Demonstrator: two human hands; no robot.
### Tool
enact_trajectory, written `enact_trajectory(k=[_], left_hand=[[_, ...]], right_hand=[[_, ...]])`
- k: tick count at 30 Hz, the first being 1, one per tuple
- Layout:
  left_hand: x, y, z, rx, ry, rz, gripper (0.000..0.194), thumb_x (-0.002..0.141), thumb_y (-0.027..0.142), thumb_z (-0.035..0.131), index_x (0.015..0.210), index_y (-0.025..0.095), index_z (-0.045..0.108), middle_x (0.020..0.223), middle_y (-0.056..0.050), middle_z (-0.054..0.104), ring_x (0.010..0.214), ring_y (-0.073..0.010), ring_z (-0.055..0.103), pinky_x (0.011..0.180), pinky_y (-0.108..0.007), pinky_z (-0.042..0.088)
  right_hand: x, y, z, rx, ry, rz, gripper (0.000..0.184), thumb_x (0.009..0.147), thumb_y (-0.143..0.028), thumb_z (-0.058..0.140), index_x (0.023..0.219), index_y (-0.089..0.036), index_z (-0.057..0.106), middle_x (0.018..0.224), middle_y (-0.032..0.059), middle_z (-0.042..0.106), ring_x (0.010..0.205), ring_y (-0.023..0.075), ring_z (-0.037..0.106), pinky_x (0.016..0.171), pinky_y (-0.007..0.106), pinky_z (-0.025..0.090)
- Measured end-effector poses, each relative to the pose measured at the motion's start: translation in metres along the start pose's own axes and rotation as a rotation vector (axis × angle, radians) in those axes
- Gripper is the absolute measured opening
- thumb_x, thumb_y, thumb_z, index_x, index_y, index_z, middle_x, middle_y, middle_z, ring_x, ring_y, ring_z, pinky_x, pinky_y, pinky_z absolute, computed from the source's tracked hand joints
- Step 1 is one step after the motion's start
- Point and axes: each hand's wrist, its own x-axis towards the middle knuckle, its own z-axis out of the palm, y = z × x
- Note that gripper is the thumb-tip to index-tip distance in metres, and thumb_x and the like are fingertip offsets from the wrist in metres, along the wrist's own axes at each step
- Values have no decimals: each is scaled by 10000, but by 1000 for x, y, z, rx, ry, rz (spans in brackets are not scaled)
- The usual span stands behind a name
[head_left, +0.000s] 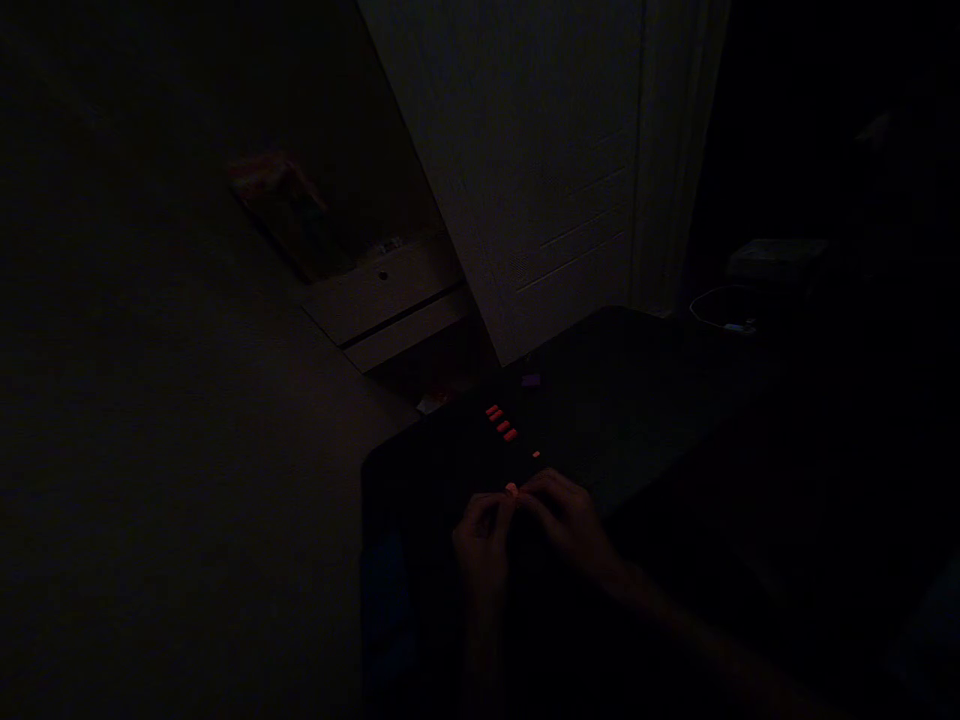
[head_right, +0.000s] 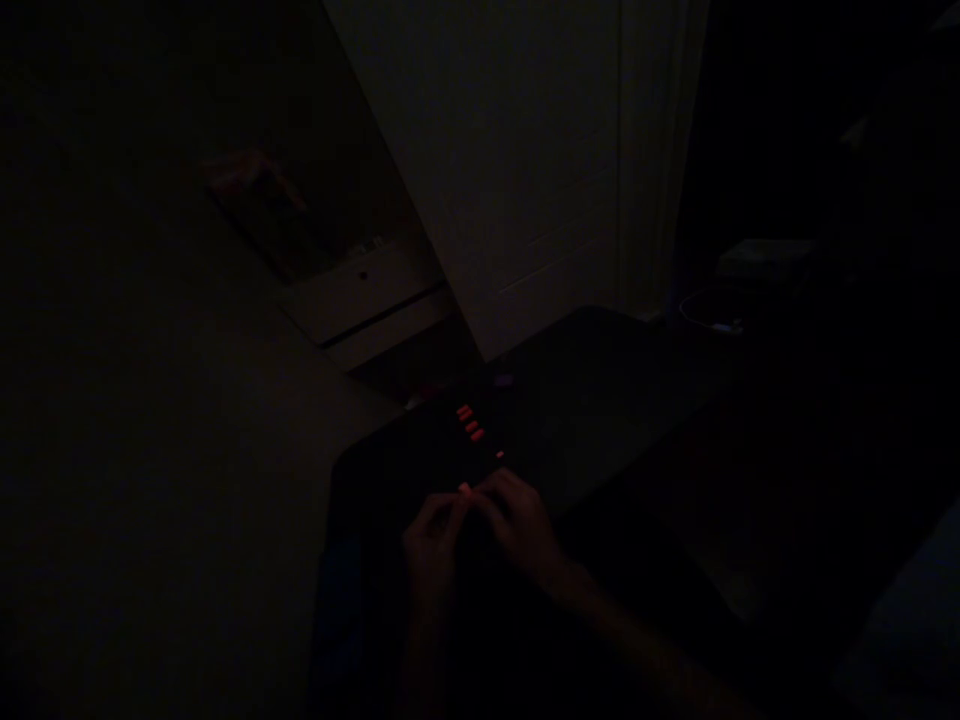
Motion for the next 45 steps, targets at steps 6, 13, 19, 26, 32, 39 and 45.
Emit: enact_trajectory(k=[6, 13, 19, 26, 32, 39, 45], left_hand=[[0, 3, 3, -52, 37, -85, 283, 784, 422, 812, 913, 172, 797, 974, -95, 799, 952, -261, 739, 905, -381, 560], [-1, 7, 5, -80, 31, -128, 304, 763, 406, 829, 945, 165, 791, 1031, -116, 805, 999, -279, 749, 927, -403, 575], [-1, 12, 7, -106, 79, -108, 300, 756, 387, 833, 936, 156, 767, 987, -110, 797, 946, -261, 754, 855, -367, 597], [-2, 5, 5, -145, 72, -122, 302, 750, 352, 840, 968, 168, 744, 991, -100, 796, 963, -255, 756, 886, -366, 587], [0, 0, 3, -113, 98, -125, 340, 747, 390, 844, 998, 170, 777, 1023, -105, 796, 996, -268, 746, 922, -388, 573], [0, 5, 3, -87, 134, -133, 355, 750, 410, 843, 1005, 168, 794, 1053, -118, 797, 1028, -285, 742, 944, -414, 571], [1, 1, 2, -98, 145, -108, 328, 767, 421, 831, 974, 170, 794, 1040, -111, 797, 1022, -272, 740, 950, -404, 568]], right_hand=[[3, -1, 2, 62, 30, 115, 154, 980, -324, 644, 934, -225, 753, 935, 45, 762, 888, 222, 717, 815, 329, 541], [3, 0, 2, 140, -16, 189, 255, 958, -292, 657, 1203, -237, 702, 1078, 56, 776, 981, 227, 735, 909, 361, 562], [2, 1, 1, 55, -43, 48, 216, 980, -239, 610, 1172, -256, 709, 1130, 62, 742, 1042, 223, 702, 936, 363, 547], [2, 0, 1, 27, -16, 65, 231, 968, -266, 655, 1195, -251, 697, 1115, 61, 744, 1014, 222, 707, 917, 356, 549], [3, 1, 2, 26, -22, 58, 129, 982, -298, 650, 1051, -232, 736, 1029, 54, 764, 959, 218, 721, 884, 346, 555], [1, 3, 2, 28, -56, 80, 130, 955, -307, 690, 1045, -230, 741, 1009, 46, 780, 914, 217, 736, 853, 343, 571], [1, -2, -2, 58, -115, 46, 169, 972, -322, 673, 1094, -244, 759, 1042, 59, 776, 945, 222, 731, 876, 360, 572]])
